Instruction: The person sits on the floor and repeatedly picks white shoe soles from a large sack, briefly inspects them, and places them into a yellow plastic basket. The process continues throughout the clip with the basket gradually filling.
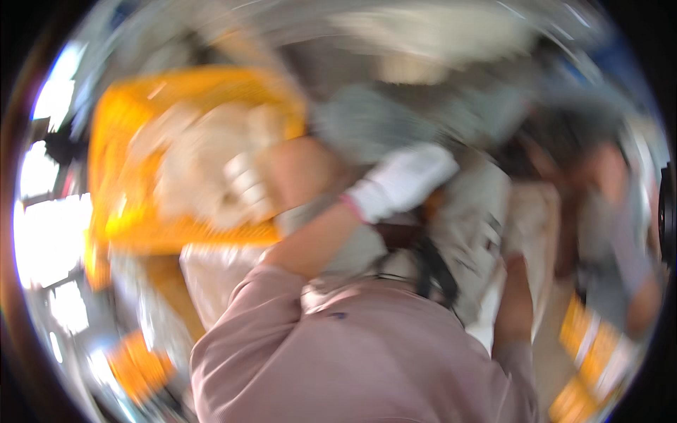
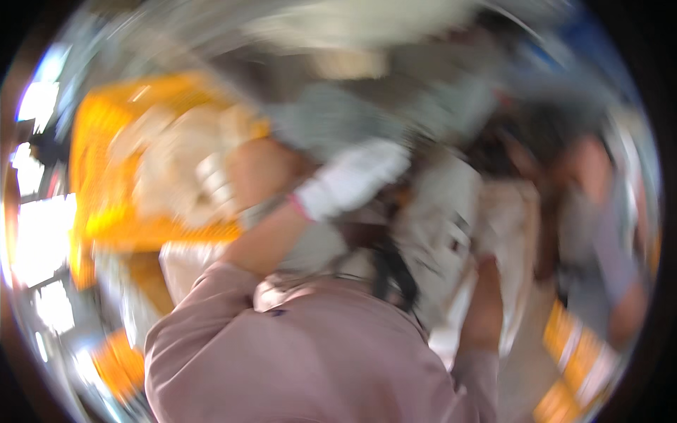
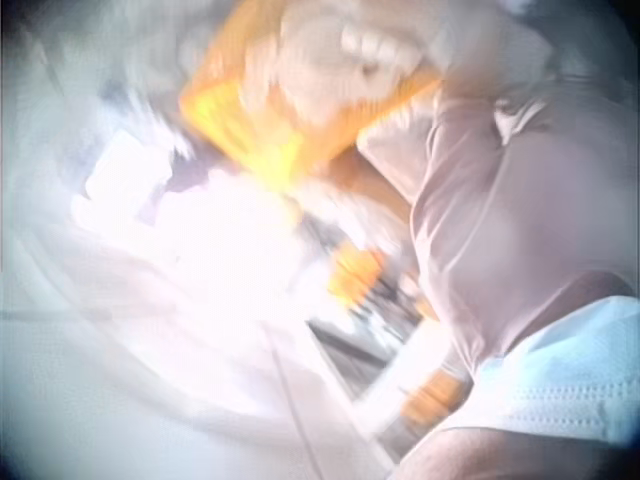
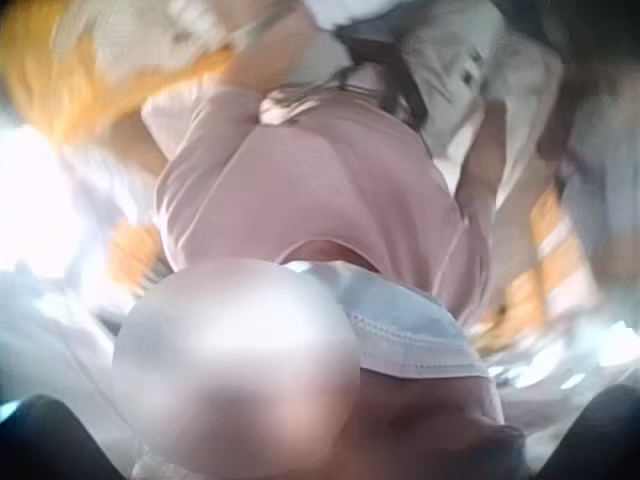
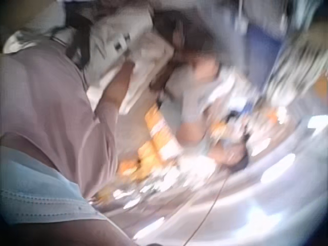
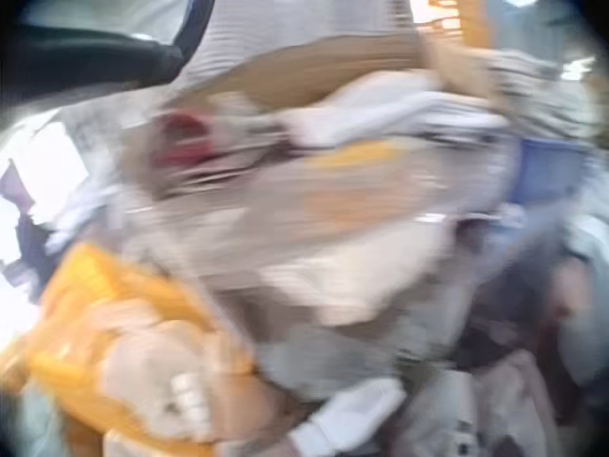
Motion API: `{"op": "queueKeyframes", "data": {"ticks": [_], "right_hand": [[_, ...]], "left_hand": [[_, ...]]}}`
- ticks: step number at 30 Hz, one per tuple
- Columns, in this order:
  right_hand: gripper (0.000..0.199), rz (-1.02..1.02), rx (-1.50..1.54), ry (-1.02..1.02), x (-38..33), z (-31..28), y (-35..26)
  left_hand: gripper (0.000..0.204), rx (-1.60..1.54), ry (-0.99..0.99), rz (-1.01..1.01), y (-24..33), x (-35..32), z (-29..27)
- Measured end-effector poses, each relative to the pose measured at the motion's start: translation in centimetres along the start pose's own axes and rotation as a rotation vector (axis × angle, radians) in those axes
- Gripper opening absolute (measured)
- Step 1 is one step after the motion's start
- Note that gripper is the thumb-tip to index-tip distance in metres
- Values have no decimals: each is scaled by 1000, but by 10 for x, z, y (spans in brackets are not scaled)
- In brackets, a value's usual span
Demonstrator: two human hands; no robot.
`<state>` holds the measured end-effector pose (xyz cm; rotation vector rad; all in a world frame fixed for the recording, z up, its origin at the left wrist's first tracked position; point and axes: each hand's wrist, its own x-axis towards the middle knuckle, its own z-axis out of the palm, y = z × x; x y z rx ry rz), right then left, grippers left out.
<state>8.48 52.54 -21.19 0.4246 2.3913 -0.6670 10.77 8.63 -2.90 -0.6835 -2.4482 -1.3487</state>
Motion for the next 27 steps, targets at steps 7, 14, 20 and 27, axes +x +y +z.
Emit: {"op": "queueKeyframes", "data": {"ticks": [7,14,20,27], "right_hand": [[57,236,-397,-241,55,-62,46],[46,164,160,108,-16,-99,32],[34,-687,-364,401,-138,-90,-146],[60,-922,430,-235,-226,-15,-272]], "left_hand": [[15,1045,381,-674,-25,-134,-205],[51,916,972,-1538,-146,-374,-369],[36,375,1184,-1384,-109,-338,-391],[28,417,19,-632,89,-160,-255]]}}
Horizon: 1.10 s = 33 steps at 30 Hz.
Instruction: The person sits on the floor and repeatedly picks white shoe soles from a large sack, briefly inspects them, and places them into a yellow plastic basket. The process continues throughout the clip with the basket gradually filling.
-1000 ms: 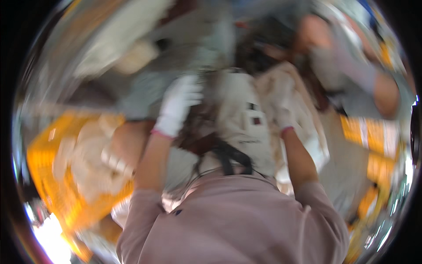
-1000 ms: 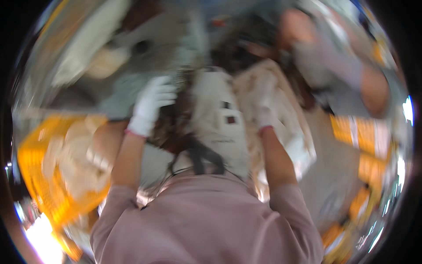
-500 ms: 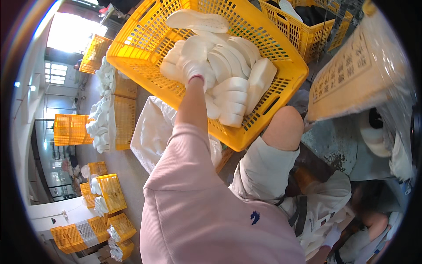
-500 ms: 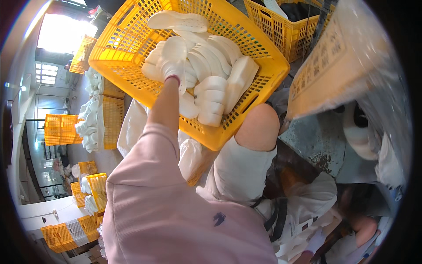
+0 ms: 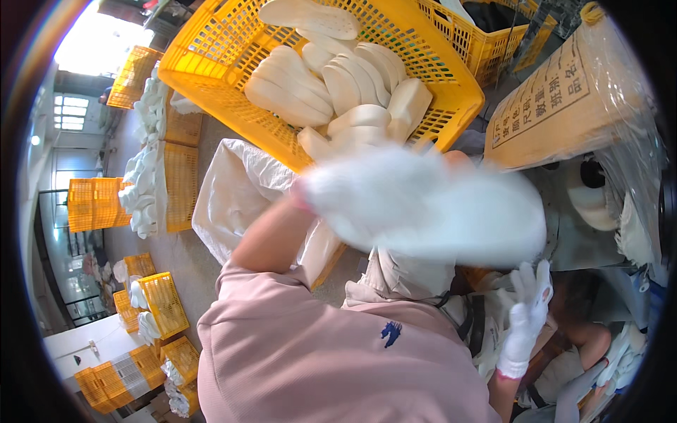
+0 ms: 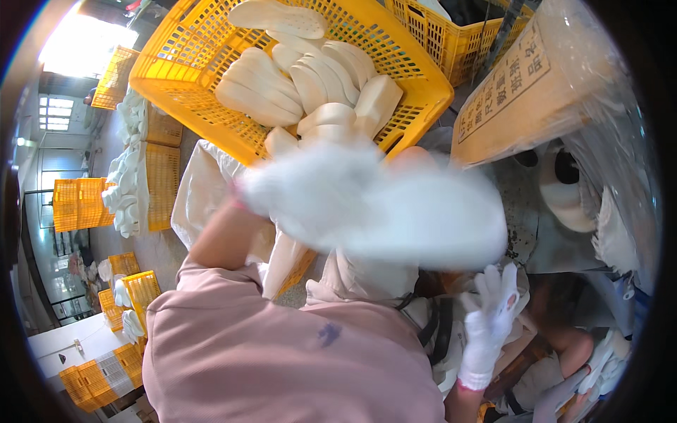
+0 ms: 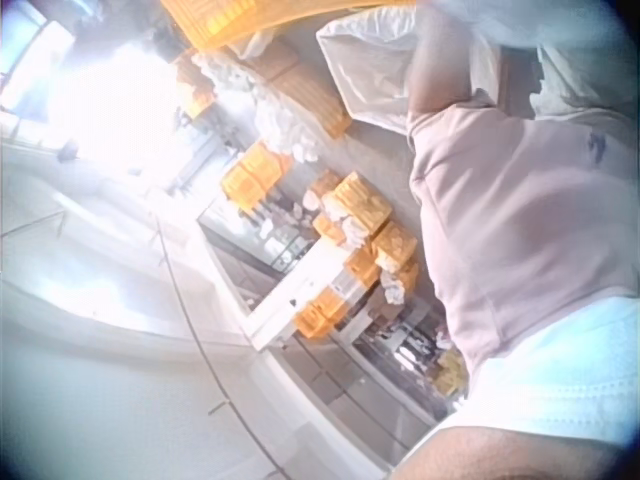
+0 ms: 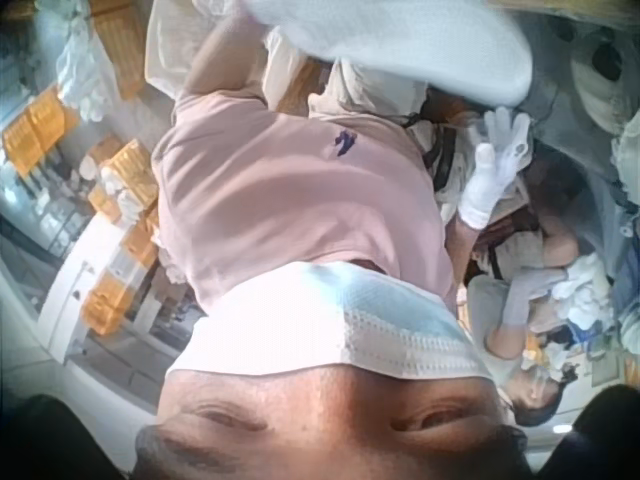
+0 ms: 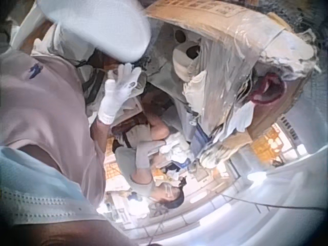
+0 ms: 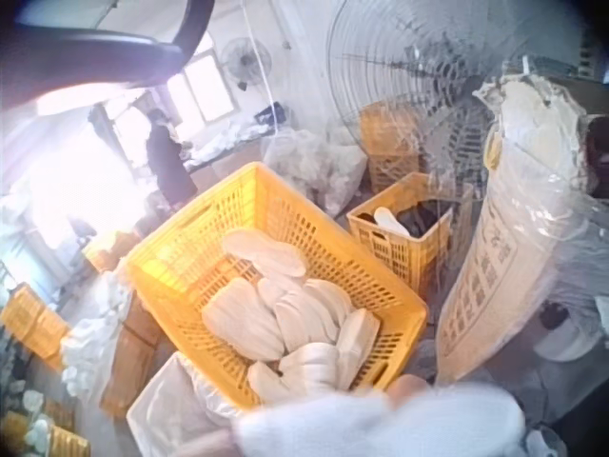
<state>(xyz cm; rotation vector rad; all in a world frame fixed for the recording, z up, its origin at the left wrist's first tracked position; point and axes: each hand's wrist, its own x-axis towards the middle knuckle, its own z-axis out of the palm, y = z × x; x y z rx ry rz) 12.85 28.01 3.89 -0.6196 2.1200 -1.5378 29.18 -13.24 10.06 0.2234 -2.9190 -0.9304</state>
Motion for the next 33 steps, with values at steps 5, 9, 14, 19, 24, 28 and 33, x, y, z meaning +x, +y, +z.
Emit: {"op": "queueKeyframes", "data": {"ticks": [5,9,14,19,24,28,33], "right_hand": [[48,373,257,503,-28,-58,-37],[47,430,-256,626,-87,-78,-40],[56,249,-241,592,-109,-30,-20],[37,-84,-310,670,8,-56,-37],[27,-467,-1028,474,121,-111,6],[30,246,166,349,170,-119,16],[50,40,-380,466,158,-95,-14]], "left_hand": [[54,-281,33,256,86,81,142],[80,-1495,-91,-603,145,134,230],[32,-1966,-180,-648,220,189,295],[33,-1586,-77,-344,187,260,329],[54,-1113,-42,-584,104,279,277],[58,-843,-327,-329,69,223,212],[45,-1168,-261,-348,133,197,254]]}}
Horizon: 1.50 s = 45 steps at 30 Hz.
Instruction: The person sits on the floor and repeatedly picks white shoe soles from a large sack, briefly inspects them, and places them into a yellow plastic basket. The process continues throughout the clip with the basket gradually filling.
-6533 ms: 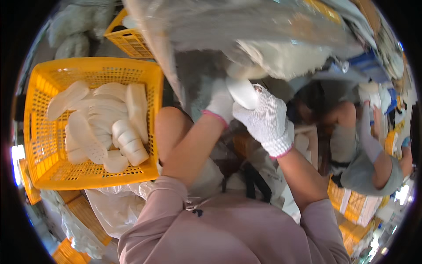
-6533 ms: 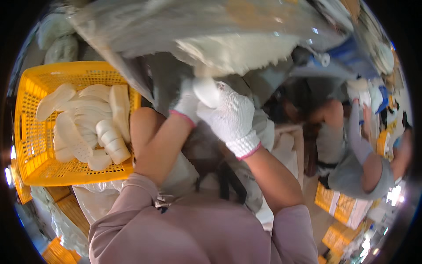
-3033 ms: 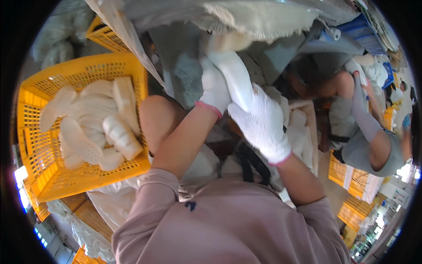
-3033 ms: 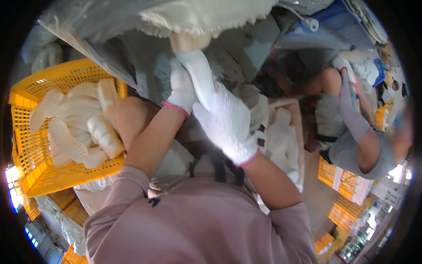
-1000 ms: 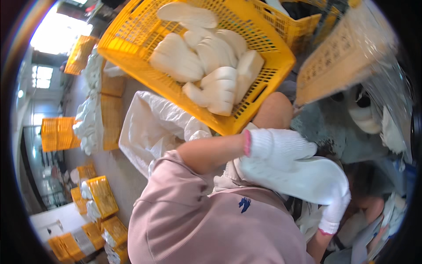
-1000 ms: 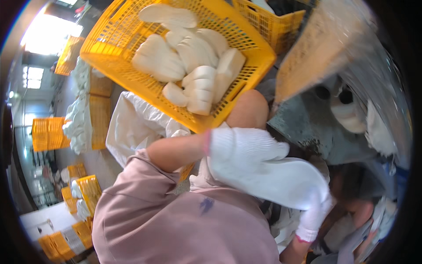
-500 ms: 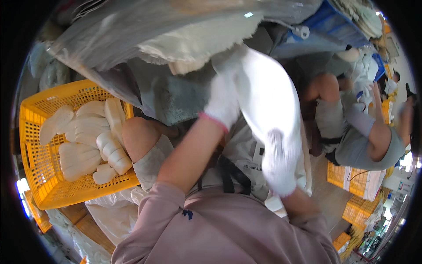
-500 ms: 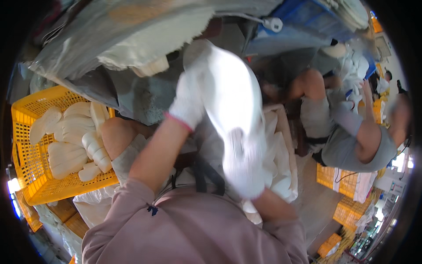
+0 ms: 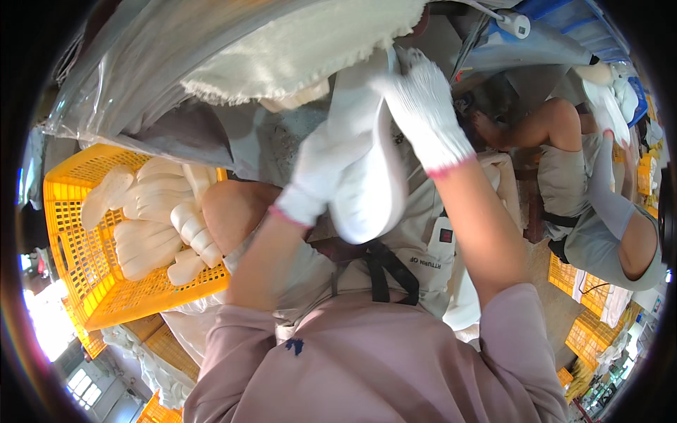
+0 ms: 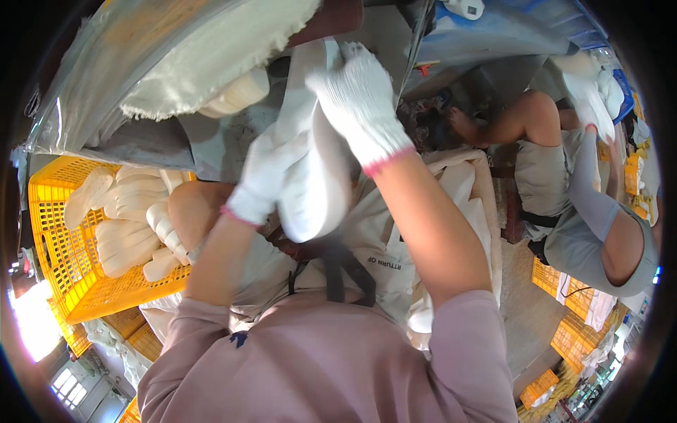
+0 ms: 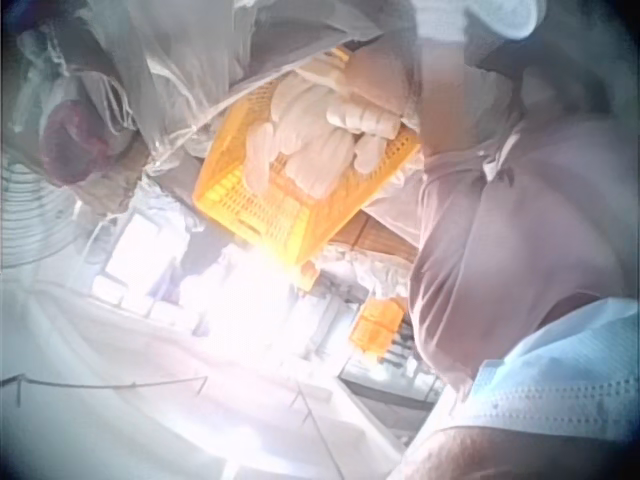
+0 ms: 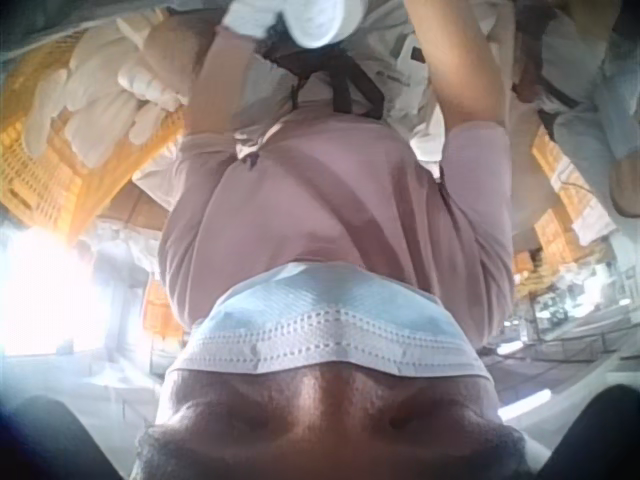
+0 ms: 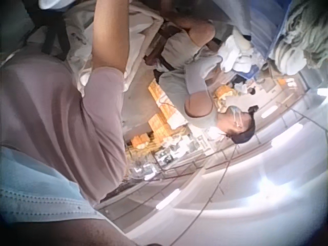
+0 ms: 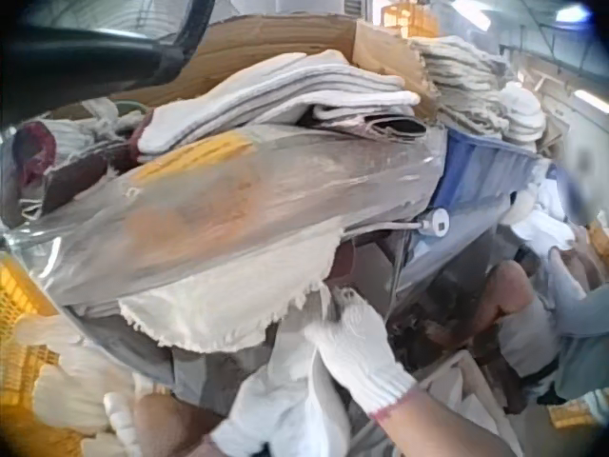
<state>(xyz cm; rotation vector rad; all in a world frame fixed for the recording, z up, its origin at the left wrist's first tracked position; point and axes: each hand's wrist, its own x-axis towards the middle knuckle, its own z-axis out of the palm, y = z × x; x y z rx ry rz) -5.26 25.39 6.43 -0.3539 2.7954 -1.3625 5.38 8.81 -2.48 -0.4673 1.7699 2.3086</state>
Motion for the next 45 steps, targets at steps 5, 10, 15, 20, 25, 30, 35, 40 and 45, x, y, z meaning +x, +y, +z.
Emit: {"op": "queueKeyframes", "data": {"ticks": [5,10,15,20,25,30,35,40,45], "right_hand": [[63,272,515,111,-86,-28,10],[71,-56,-10,338,-62,-18,19],[55,-50,-17,256,2,3,46],[59,274,230,58,26,5,30],[57,-196,-107,-34,-50,-31,-30],[50,-625,-943,-218,-99,-41,8],[41,-659,-428,-199,-144,1,-6],[34,-550,-450,-93,-95,52,-38],[18,-481,-398,-130,-88,44,-28]], "left_hand": [[48,-600,224,142,-3,42,98],[57,-279,142,115,-5,99,89],[68,258,312,-101,16,98,-6],[55,196,-57,3,21,16,-12],[47,-175,-41,179,9,60,43],[37,-355,-171,-215,10,64,36],[61,-1077,-309,27,-18,6,17],[52,-1103,-71,161,-16,73,-9],[46,-939,-4,-20,-33,87,-15]]}}
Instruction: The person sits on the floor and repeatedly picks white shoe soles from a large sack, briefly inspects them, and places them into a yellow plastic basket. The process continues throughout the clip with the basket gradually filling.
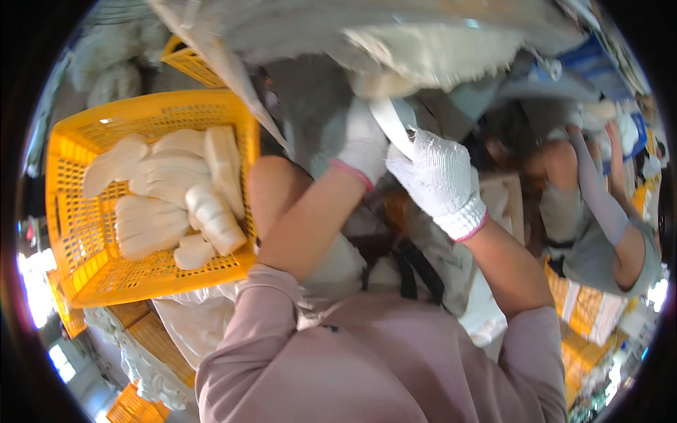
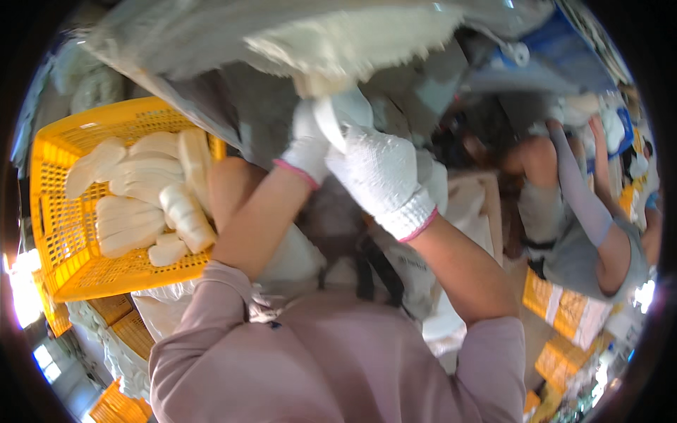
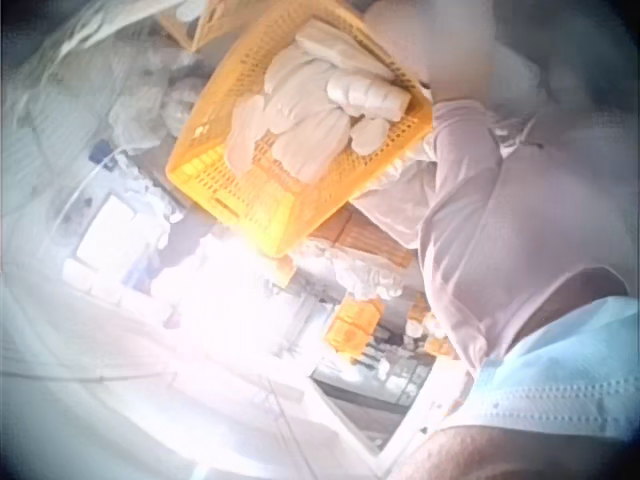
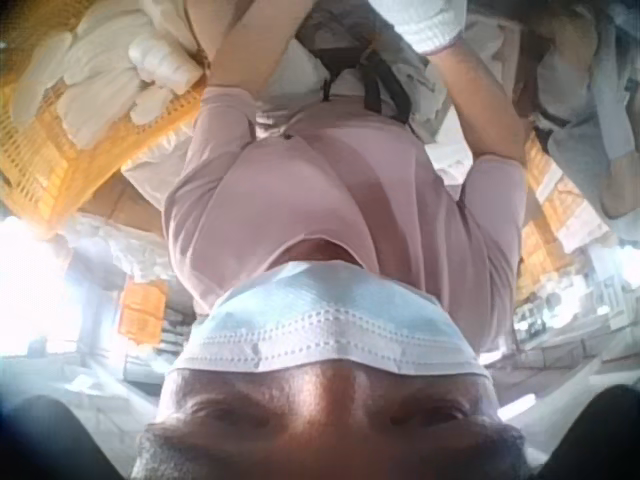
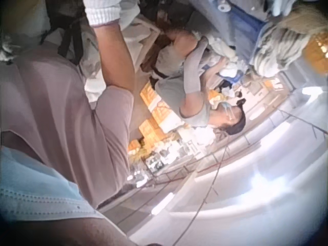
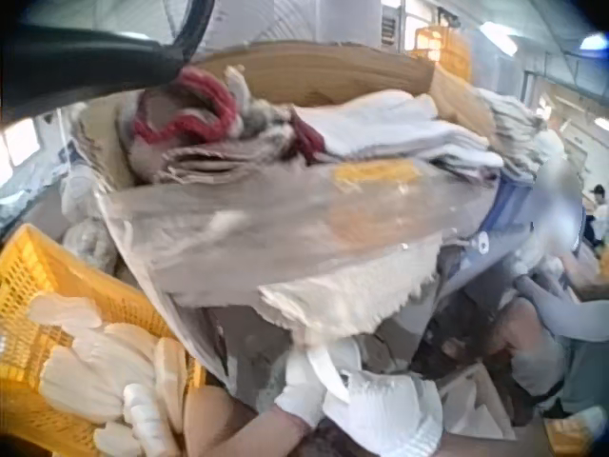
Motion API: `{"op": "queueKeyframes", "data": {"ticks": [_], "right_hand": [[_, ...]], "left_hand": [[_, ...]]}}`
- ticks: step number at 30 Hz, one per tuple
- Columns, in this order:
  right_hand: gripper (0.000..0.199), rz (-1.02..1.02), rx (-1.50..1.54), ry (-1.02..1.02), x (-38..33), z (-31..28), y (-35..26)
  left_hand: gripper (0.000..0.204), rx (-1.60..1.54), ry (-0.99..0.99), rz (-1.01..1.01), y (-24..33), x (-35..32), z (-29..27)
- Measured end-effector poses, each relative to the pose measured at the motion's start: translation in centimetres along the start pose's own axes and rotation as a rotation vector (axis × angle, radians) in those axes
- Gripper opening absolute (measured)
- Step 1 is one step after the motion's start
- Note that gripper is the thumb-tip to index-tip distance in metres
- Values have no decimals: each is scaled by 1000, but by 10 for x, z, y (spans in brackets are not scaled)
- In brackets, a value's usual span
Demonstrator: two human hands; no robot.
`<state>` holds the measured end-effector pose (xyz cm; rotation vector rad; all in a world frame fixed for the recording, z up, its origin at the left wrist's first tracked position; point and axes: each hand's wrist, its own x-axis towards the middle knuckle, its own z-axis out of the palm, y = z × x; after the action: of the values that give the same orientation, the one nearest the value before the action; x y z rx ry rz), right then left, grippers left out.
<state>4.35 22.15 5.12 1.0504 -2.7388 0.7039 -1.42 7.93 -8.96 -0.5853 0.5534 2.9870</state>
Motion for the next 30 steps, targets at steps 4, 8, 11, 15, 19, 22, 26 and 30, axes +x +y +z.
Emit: {"op": "queueKeyframes", "data": {"ticks": [4,8,11,15,19,22,26,30], "right_hand": [[15,49,19,114,-1,17,8],[16,82,35,178,32,26,9],[30,180,367,-107,24,8,1],[54,82,411,-313,-7,-16,-12],[50,400,1021,-472,41,-3,0],[30,442,926,-320,23,-20,-35],[45,266,264,-122,-65,-21,-53],[38,271,119,31,-64,-7,-37]], "left_hand": [[59,41,-263,-62,3,-21,-5],[56,681,-124,366,12,-18,9],[63,50,-218,-17,8,-15,8],[73,-68,90,-286,0,-6,1],[88,-102,-211,-7,3,-1,6],[93,-159,-174,4,0,-12,14],[101,-238,-118,-198,-17,-46,17],[109,-301,-234,-237,-20,-43,19]]}}
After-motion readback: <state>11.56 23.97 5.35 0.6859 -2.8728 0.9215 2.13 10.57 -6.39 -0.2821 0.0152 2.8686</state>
